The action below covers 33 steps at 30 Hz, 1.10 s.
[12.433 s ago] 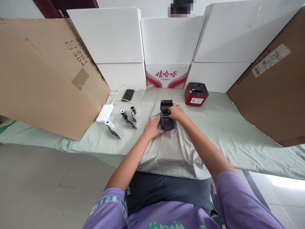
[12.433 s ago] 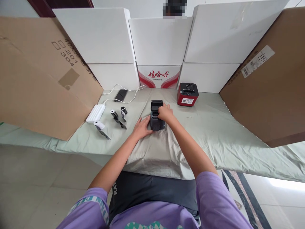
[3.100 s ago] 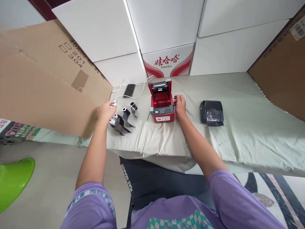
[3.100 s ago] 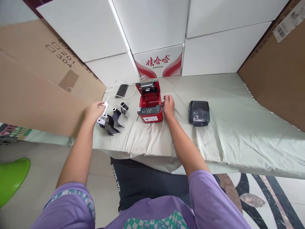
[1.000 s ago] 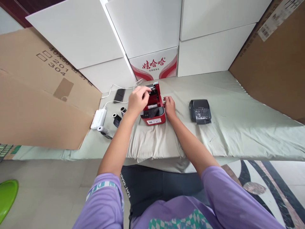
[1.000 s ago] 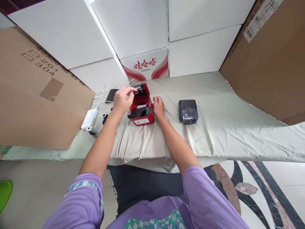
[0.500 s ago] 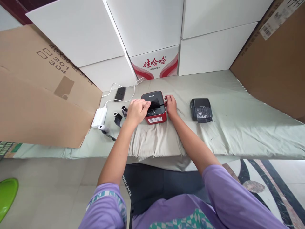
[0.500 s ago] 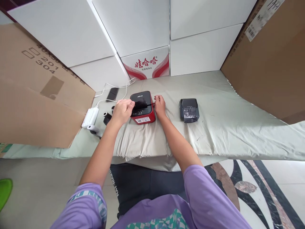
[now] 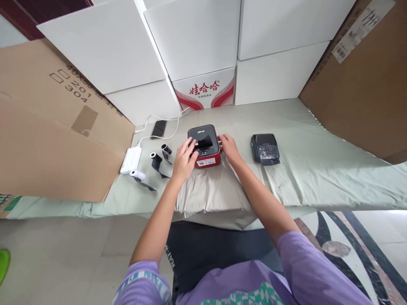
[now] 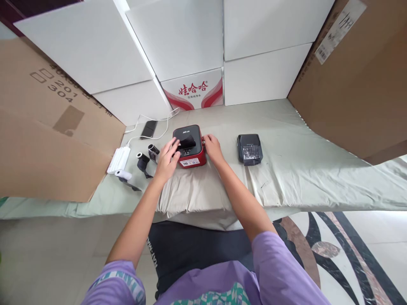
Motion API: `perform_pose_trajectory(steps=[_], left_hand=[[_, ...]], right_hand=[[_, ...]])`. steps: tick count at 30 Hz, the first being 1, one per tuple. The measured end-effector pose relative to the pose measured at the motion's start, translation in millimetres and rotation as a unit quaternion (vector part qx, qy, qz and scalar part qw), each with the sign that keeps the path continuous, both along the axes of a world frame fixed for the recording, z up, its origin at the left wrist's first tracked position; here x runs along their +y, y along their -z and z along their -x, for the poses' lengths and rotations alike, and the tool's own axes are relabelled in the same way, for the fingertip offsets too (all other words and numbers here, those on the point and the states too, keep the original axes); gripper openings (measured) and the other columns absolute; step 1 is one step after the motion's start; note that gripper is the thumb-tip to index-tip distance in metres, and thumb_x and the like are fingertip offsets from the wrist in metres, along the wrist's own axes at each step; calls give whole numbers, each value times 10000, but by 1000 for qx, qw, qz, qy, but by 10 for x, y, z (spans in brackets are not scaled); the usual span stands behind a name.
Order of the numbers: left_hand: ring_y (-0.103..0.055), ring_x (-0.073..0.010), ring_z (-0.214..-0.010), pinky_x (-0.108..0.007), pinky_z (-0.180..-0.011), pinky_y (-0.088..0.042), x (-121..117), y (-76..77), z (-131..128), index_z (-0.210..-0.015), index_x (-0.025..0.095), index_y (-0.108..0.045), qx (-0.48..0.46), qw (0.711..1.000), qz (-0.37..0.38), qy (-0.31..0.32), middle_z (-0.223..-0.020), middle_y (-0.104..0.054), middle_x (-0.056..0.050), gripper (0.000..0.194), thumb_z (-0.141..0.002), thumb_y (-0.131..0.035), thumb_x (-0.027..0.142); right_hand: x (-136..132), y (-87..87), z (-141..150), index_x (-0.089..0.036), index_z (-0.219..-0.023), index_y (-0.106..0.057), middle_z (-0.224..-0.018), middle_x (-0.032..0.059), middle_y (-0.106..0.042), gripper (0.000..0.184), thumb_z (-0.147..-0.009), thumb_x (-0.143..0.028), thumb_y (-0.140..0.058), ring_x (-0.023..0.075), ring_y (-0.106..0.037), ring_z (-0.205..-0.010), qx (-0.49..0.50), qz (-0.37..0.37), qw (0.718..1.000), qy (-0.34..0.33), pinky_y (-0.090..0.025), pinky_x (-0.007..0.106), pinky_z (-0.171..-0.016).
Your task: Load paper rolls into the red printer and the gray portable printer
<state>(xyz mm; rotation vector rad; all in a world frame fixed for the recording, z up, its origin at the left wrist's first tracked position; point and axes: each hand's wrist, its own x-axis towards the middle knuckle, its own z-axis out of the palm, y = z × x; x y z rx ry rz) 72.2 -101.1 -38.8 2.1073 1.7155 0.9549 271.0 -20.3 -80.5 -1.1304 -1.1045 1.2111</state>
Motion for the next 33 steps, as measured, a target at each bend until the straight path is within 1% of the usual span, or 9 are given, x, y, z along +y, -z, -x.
perform_pose_trajectory(steps=[2, 5, 8, 11, 16, 19, 23, 28, 33], left_hand=[[-422, -254, -1501, -424, -1204, -393, -9, 198, 8, -1506, 271, -485, -126, 991, 39, -26, -1520, -570, -79, 531, -1037, -369, 491], [-542, -242, -1413, -420, -1160, -461, 36, 375, -87, -1541, 253, -432, -242, 966, 91, 4, -1457, -631, -80, 559, -1050, -289, 480], [-573, -237, -1378, -417, -1154, -471, 190, 335, -285, -1531, 246, -437, -247, 964, 86, 40, -1421, -655, -70, 548, -1048, -286, 457], [-548, -226, -1396, -393, -1171, -443, 513, 166, -579, -1522, 224, -435, -268, 960, 53, 64, -1452, -626, -62, 526, -1048, -280, 390], [-568, -223, -1367, -398, -1131, -464, 1335, -22, -1283, -1487, 184, -428, -367, 921, 86, 94, -1433, -628, -80, 493, -1017, -357, 314], [-630, -227, -1283, -401, -1085, -492, 1770, 4, -1715, -1472, 187, -419, -396, 901, 153, 86, -1339, -682, -87, 498, -1008, -433, 369], [-694, -213, -1151, -366, -1040, -514, 2093, 108, -2088, -1374, 171, -498, -429, 875, 215, 68, -1276, -713, -96, 428, -994, -452, 362], [-589, -226, -1365, -320, -1136, -437, 2096, 165, -2119, -1445, 158, -467, -426, 872, 220, 96, -1488, -605, -112, 468, -1015, -476, 342], [-163, -288, -1624, -355, -1297, -191, 1486, 224, -1943, -1604, 102, -295, -330, 904, 253, 102, -1738, -194, -153, 735, -1041, -418, 558]], right_hand=[[-249, -87, -76, -227, -1004, -699, -1031, 67, -742, 323, -877, -517, -634, 241, -687, -952, -29, -37, 997, -59, -569, 377, -827], [-583, -193, -165, -284, -1306, -656, -1280, 66, -719, 552, -785, -419, -780, 303, -677, -1143, -71, -132, 980, -131, -552, 456, -983], [-655, -314, -299, -292, -1338, -656, -1269, 91, -724, 649, -719, -345, -844, 372, -664, -1159, -135, -174, 972, -86, -541, 538, -1001], [-393, -495, -576, -268, -1287, -694, -1175, 99, -753, 607, -705, -324, -856, 397, -661, -1149, -178, -197, 963, -52, -529, 571, -1009], [456, -742, -1266, -210, -1140, -742, -1069, 65, -779, 550, -618, -257, -910, 338, -690, -1049, -186, -197, 960, -73, -500, 579, -1067], [881, -692, -1632, -207, -984, -754, -938, 47, -783, 480, -542, -184, -939, 301, -690, -972, -160, -166, 971, -65, -519, 583, -1057], [1152, -465, -1918, -174, -975, -750, -860, 47, -772, 453, -557, -185, -924, 286, -708, -921, -168, -129, 977, -19, -558, 594, -1007], [1110, -244, -2058, -199, -1113, -734, -1095, 95, -786, 521, -625, -296, -886, 306, -717, -1063, -167, -107, 980, 17, -556, 605, -1027], [558, 50, -2200, -249, -1135, -724, -1317, 137, -719, 424, -797, -503, -750, 318, -681, -1245, -119, -17, 988, 101, -528, 590, -1091]])
